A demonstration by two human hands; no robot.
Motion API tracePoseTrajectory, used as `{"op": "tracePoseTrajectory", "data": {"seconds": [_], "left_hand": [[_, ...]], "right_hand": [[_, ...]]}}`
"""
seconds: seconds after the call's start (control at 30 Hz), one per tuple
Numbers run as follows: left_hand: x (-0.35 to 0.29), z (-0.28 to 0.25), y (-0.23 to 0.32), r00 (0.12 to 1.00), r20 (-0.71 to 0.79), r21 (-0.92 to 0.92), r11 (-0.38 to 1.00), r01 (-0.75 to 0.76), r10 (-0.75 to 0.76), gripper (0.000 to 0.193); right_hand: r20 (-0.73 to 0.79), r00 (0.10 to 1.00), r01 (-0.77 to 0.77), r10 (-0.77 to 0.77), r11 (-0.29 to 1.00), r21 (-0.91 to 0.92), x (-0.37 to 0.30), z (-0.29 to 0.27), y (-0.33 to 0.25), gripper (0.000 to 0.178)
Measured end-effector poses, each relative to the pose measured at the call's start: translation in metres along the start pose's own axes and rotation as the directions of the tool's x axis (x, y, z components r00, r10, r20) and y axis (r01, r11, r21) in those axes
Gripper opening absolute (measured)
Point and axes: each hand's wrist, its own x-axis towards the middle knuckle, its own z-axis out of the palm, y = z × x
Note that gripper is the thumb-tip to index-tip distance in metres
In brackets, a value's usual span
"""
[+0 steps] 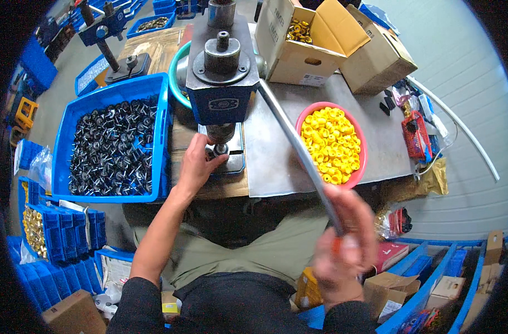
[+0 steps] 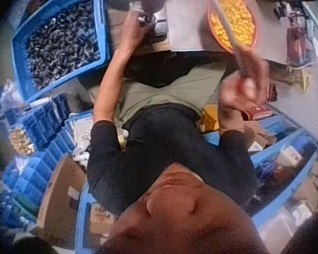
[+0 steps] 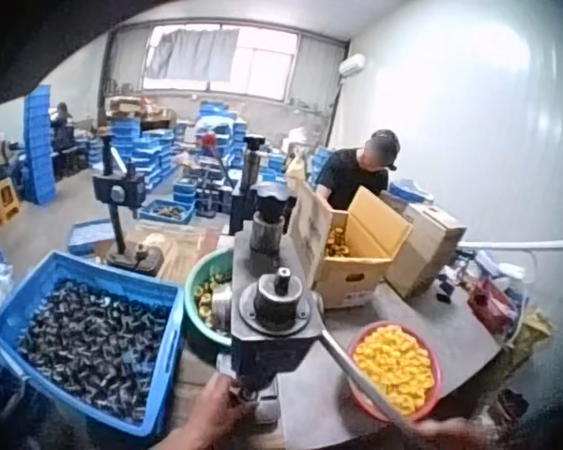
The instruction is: The person assembles small metal pins and yellow plastic caps by hand, pressing them together using a manual press machine.
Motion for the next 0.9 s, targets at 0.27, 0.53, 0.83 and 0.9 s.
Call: {"op": "tracePoseTrajectory", "data": {"seconds": [0.27, 0.53, 0.83, 0.9], "left_hand": [[-0.003, 0.010, -0.001, 0.998, 0.002, 0.014, 0.998, -0.055, 0.055, 0.042], [0.005, 0.013, 0.007, 1.000, -0.019, -0.140, 0.990, 0.007, -0.010, 0.034], [-0.006, 0.007, -0.018, 0.955, -0.043, -0.456, 0.856, 0.244, -0.295, 0.036], [-0.010, 0.005, -0.016, 0.940, -0.020, -0.487, 0.824, 0.288, -0.341, 0.033]], "right_hand": [[0.005, 0.987, 0.159, -0.160, 0.972, -0.175, -0.057, 0.005, 0.095, 0.042], [0.026, 0.972, 0.212, -0.233, 0.923, 0.322, 0.110, -0.016, -0.018, 0.018], [0.542, 0.837, 0.297, 0.069, 0.775, -0.558, 0.154, -0.026, 0.152, 0.020], [0.637, 0.746, 0.415, 0.193, 0.614, -0.672, 0.114, -0.054, 0.183, 0.018]]}}
